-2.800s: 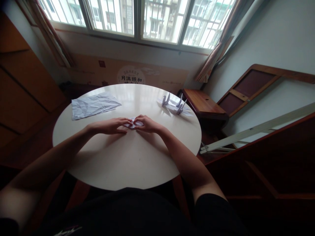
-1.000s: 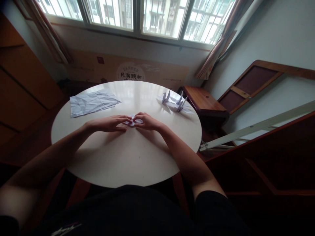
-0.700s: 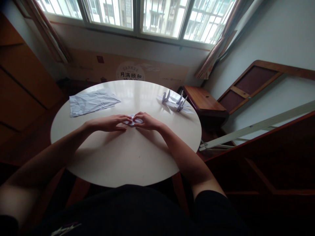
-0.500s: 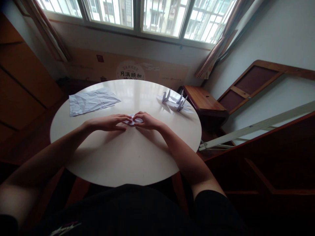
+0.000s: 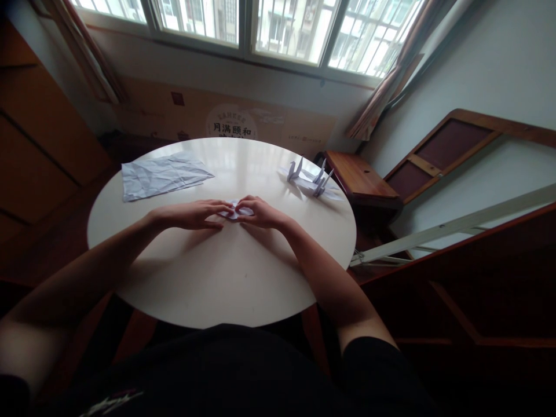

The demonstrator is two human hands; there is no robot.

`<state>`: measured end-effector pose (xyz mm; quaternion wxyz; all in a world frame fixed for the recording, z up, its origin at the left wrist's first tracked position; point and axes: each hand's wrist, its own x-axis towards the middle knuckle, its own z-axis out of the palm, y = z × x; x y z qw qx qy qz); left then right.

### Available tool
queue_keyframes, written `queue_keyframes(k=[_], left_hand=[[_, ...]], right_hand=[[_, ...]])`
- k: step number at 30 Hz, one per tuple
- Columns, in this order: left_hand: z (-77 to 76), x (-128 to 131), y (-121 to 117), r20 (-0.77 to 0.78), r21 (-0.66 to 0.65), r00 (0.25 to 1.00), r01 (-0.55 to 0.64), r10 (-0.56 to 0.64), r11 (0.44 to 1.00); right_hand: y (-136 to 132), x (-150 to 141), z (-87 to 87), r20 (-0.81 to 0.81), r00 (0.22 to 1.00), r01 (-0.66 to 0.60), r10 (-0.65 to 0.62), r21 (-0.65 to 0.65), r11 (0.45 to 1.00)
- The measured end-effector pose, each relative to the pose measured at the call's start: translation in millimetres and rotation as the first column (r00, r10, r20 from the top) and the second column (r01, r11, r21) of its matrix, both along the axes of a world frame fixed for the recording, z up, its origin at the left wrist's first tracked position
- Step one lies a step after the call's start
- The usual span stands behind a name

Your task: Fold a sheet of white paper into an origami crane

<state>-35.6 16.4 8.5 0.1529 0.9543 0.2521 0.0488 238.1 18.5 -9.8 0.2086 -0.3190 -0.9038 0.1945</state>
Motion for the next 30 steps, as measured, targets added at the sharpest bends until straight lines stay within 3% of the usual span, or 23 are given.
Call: queue_keyframes(k=[30], left_hand=[[-2.4, -1.2, 1.7, 0.004, 0.010, 1.000, 0.014, -0.014, 1.000]], right_hand=[[-1.2, 0.2, 0.9, -0.026, 1.000, -0.008, 0.008, -0.030, 1.000]])
